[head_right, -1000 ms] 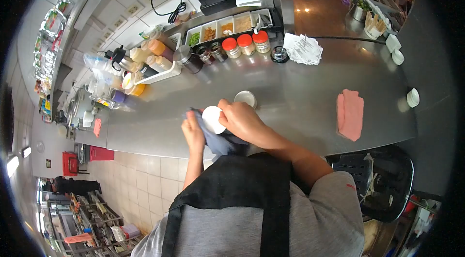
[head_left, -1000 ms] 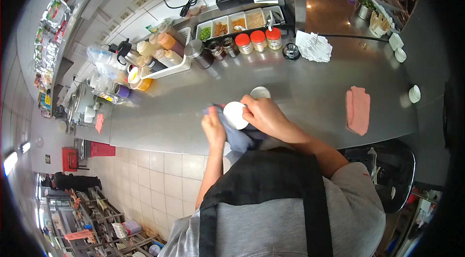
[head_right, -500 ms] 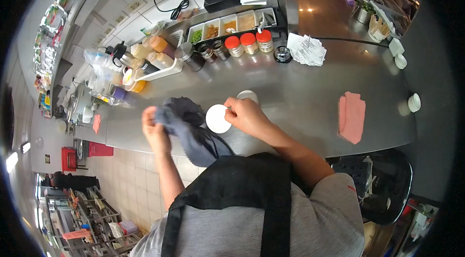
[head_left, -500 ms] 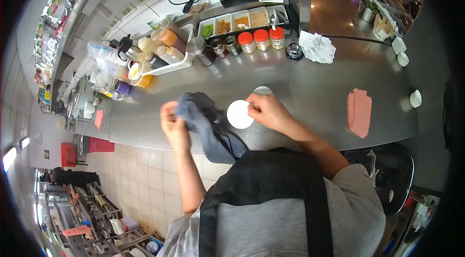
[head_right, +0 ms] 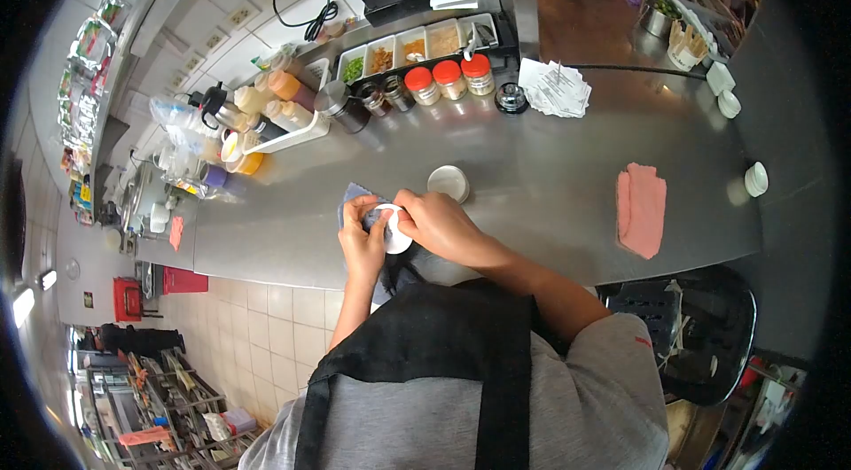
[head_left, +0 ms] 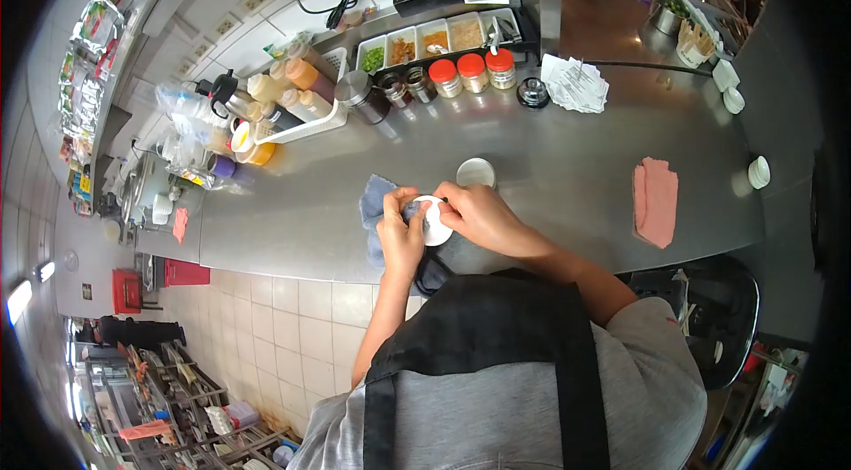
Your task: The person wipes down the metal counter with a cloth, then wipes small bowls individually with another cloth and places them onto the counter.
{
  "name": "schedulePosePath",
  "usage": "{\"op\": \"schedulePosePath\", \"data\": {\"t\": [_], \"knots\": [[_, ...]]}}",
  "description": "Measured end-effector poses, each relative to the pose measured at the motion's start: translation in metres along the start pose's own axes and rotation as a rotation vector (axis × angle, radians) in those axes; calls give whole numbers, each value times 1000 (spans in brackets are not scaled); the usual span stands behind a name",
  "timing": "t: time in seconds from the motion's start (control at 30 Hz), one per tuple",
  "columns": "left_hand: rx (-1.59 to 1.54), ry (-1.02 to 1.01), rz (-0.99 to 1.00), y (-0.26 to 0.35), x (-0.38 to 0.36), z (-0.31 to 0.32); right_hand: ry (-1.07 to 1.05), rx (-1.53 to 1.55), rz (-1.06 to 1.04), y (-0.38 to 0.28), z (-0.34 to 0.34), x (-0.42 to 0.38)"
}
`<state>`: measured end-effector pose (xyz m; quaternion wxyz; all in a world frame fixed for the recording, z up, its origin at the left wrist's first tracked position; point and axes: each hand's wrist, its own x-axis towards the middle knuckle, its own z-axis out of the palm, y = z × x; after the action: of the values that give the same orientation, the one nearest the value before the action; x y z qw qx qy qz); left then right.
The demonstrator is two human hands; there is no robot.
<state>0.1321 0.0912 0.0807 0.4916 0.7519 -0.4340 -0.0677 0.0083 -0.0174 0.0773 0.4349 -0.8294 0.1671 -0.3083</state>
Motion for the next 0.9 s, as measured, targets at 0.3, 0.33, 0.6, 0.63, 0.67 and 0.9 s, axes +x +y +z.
{"op": "schedulePosePath", "data": {"t": [0.3, 0.33, 0.6, 0.63, 0.67, 0.9], "knots": [[0, 81, -53, -19, 15, -23, 145, -258, 129, 29, -26, -1], [-119, 117, -77, -32, 19, -37, 179, -287, 189, 37, -38, -1], [-905, 1, -565, -149, -16, -23, 285, -341, 535, 157, -54, -29], [-562, 14, -536, -163, -28, -7, 290, -347, 553, 167, -52, -34], [-592, 9, -589, -148, -32, -1, 294, -353, 572, 177, -50, -39], [270, -158, -2, -98, -39, 5, 488, -763, 442, 174, -47, -40]]}}
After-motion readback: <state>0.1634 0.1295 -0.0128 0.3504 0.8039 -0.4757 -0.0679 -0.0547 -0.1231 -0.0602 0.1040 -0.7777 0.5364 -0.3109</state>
